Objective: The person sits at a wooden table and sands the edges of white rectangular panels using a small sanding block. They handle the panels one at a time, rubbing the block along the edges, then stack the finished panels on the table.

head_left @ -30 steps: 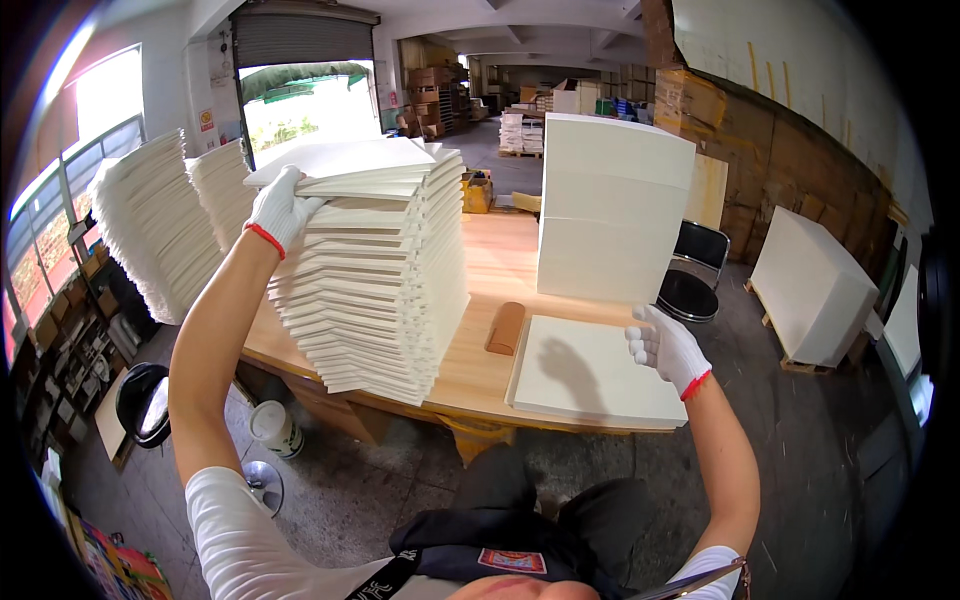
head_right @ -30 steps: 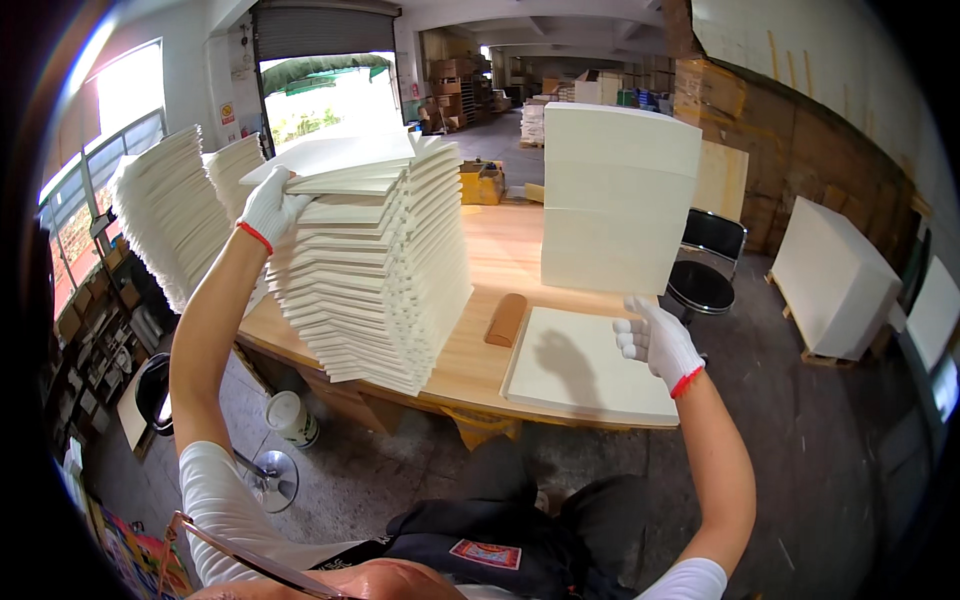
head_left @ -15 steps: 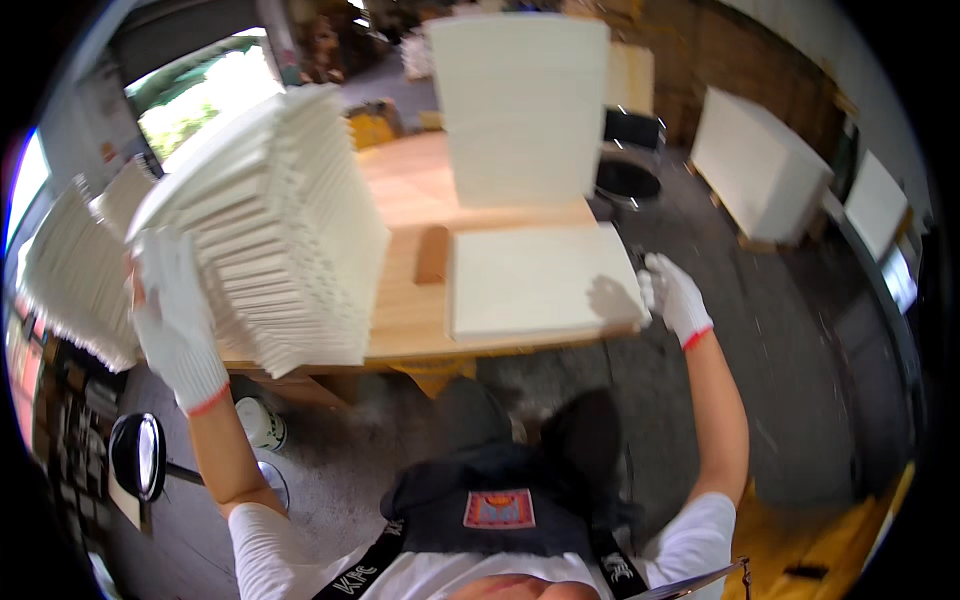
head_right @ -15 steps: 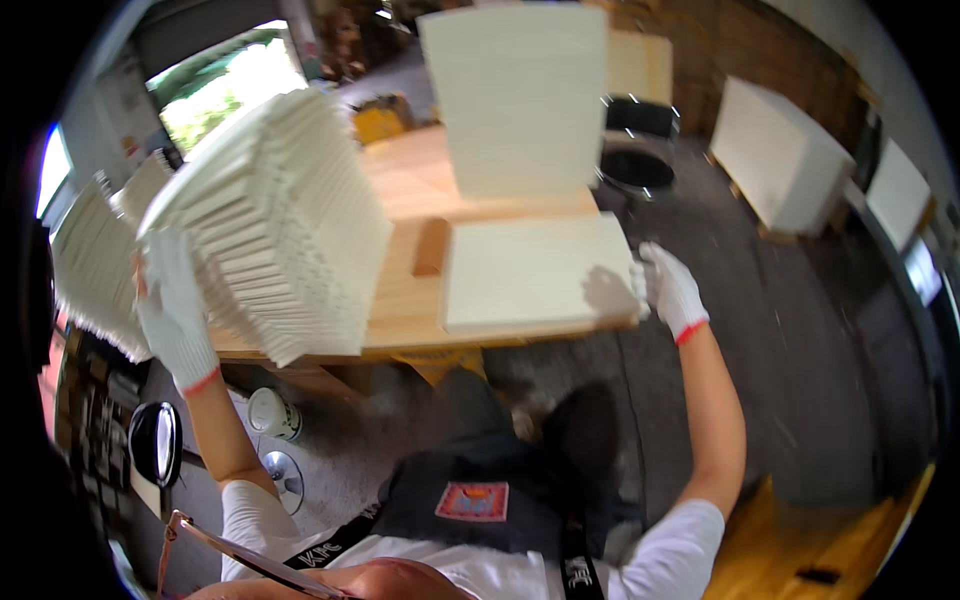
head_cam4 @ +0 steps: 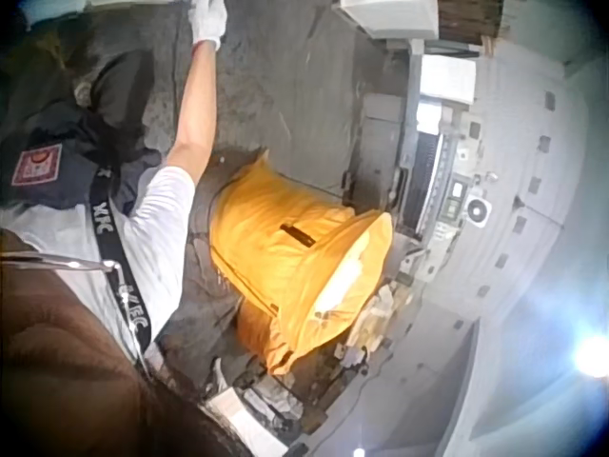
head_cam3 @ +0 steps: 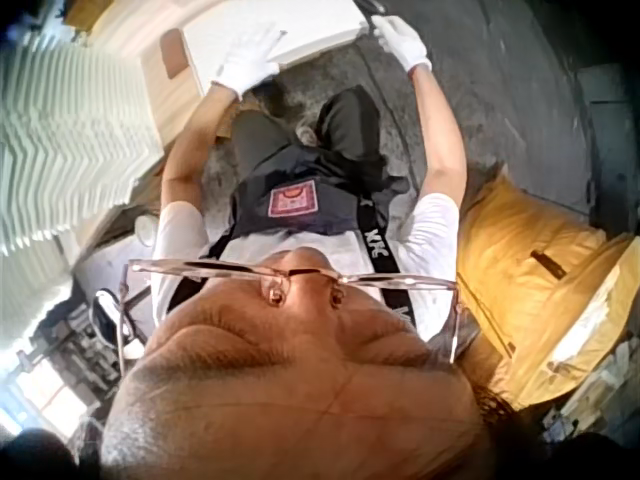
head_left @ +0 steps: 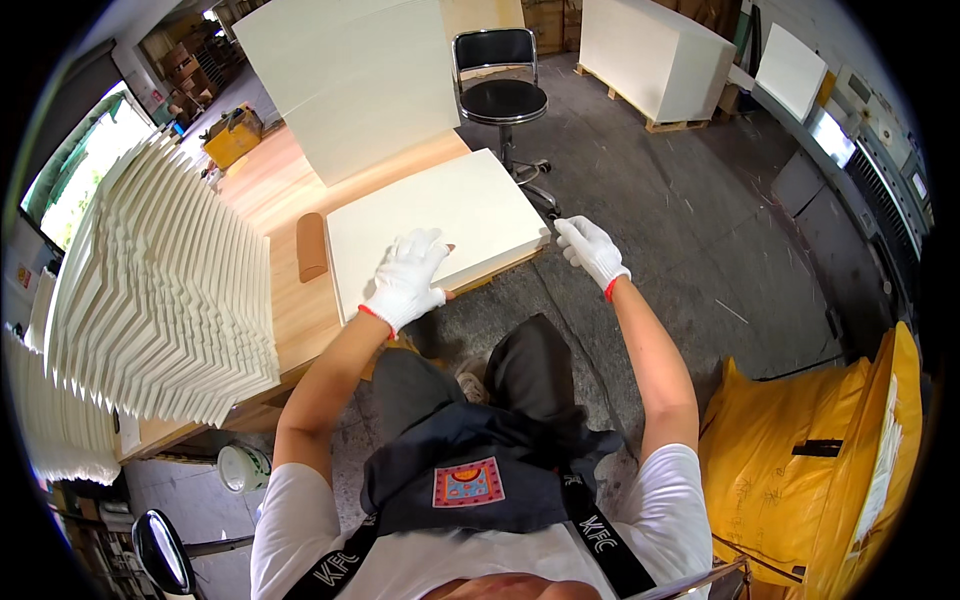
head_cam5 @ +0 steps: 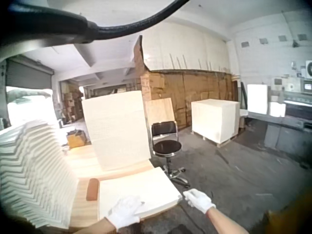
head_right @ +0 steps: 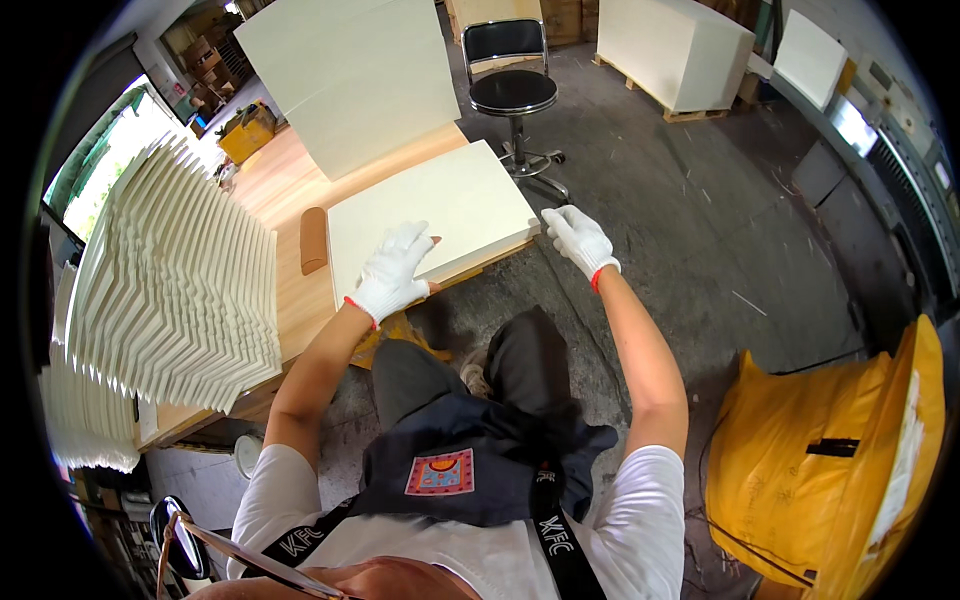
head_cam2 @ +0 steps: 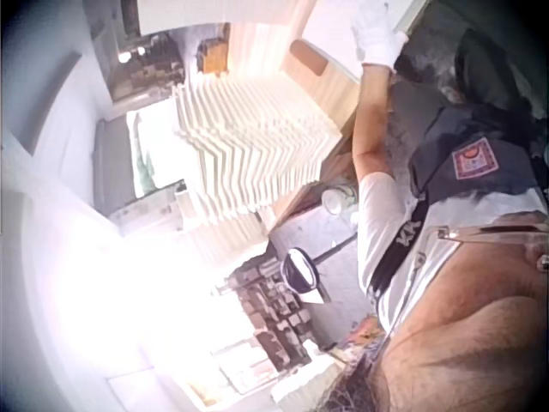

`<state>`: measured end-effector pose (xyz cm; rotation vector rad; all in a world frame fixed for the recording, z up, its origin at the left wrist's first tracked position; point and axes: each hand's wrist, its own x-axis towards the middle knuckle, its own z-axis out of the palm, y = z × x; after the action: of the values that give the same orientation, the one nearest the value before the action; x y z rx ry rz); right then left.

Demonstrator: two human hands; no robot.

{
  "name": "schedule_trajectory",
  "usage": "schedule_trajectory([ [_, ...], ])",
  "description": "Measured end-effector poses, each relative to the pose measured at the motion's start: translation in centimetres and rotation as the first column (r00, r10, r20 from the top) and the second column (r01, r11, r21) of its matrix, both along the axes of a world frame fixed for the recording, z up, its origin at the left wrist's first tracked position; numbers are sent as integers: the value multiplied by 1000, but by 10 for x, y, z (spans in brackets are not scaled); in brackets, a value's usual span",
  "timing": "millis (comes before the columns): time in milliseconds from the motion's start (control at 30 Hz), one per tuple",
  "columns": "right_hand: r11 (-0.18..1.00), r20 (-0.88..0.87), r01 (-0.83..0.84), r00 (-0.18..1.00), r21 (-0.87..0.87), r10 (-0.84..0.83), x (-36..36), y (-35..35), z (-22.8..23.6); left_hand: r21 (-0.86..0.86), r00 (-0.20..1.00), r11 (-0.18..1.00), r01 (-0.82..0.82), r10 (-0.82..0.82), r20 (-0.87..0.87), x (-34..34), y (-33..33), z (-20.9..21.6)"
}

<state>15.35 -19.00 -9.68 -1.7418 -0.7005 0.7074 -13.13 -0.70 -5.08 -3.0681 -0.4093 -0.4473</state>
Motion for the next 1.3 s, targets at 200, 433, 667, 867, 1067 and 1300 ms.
schedule_trajectory([
  [200,989,-8,-113,994,-92,113,12,-10,-1,-121,996,990,-74,66,-68,8,24,-6],
  [433,991,-5,-107,994,-78,107,17,0,-10,-187,985,977,-105,77,-151,6,27,-5],
  [667,984,546,1,832,-179,98,3,11,-5,-220,997,973,72,-68,29,54,19,-2],
  [867,977,848,68,512,-200,138,-4,29,-8,-166,985,978,124,-101,143,114,20,-30],
  [1067,986,949,-36,269,-161,164,2,37,20,-363,996,928,-83,63,-65,138,25,-30],
  [1300,998,322,10,947,-66,11,-10,62,11,-629,992,773,87,-7,129,131,17,-35],
])
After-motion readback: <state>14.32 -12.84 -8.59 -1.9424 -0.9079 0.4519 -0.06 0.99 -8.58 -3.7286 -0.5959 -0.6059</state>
